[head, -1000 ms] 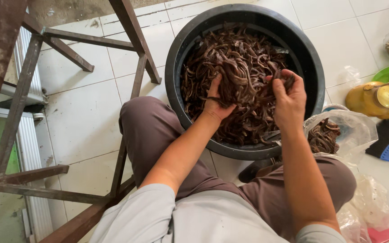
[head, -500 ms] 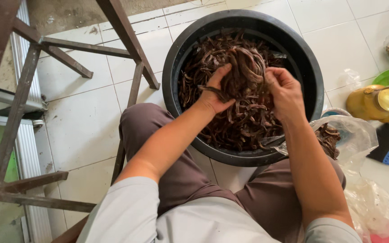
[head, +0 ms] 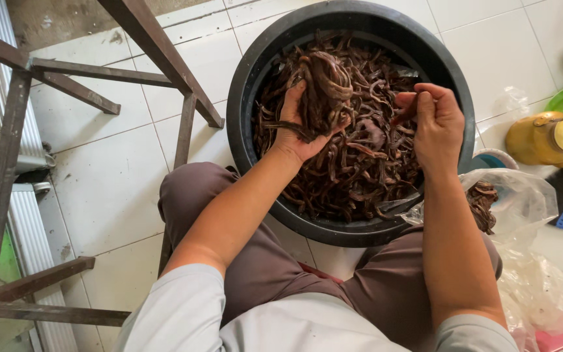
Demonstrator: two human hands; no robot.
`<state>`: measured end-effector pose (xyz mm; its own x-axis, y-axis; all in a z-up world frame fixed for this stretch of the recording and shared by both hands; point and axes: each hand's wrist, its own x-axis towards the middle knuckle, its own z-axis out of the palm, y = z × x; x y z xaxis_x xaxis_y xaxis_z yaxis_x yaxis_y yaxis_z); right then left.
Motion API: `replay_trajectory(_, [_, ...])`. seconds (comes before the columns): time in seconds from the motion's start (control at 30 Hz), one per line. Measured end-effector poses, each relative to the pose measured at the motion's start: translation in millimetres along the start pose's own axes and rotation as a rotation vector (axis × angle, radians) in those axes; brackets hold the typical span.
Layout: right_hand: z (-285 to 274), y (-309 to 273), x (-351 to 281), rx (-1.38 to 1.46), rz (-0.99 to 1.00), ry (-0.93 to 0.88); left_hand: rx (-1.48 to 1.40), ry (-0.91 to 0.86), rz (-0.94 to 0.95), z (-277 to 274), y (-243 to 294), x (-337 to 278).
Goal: The person sorts through a large basin of dark, strip-like food material by hand, picking up individual pieces to inspect them and placing selected items into a plastic bag.
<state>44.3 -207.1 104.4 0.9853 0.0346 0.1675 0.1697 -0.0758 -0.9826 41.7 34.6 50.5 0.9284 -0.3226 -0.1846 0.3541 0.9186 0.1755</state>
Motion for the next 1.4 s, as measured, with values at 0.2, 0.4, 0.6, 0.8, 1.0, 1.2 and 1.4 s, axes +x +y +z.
replay_trajectory(0.2, [-1.5, 26.4, 5.9, -0.152, -0.036, -0.001, -0.013, -0.209, 0.049, 9.6, 5.3, -1.2])
replay_trajectory(0.4, [54.5, 105.7, 9.4, -0.977, -0.047, -0.302, -0.064, -0.176, 0.069, 13.8, 13.5, 1.8])
replay_trajectory(0.6, [78.8, 177.3, -2.4, -0.934, -0.171, -0.175, -0.092, -0.143, 0.109, 19.2, 22.6, -1.8])
replay_trajectory(0.8, [39.8, 119.1, 11.5, -0.812, -0.375, 0.105, -0.145, -0.250, 0.128, 24.8, 27.6, -5.7])
replay_trajectory(1.0, [85.7, 158.6, 9.9, -1.237, -0.545, 0.015, -0.129, -0.172, 0.137, 28.9, 28.0, -6.0])
replay_trajectory(1.2, [195.7, 150.7, -2.9, 1.629, 0.373, 0.008, -0.104, -0.121, 0.172, 30.7, 36.4, -9.6])
replay_trajectory(1.4, [253.1, 65.3, 11.1, 2.158, 0.099, 0.108, -0.126, -0.229, 0.190, 30.6, 42.9, -11.3])
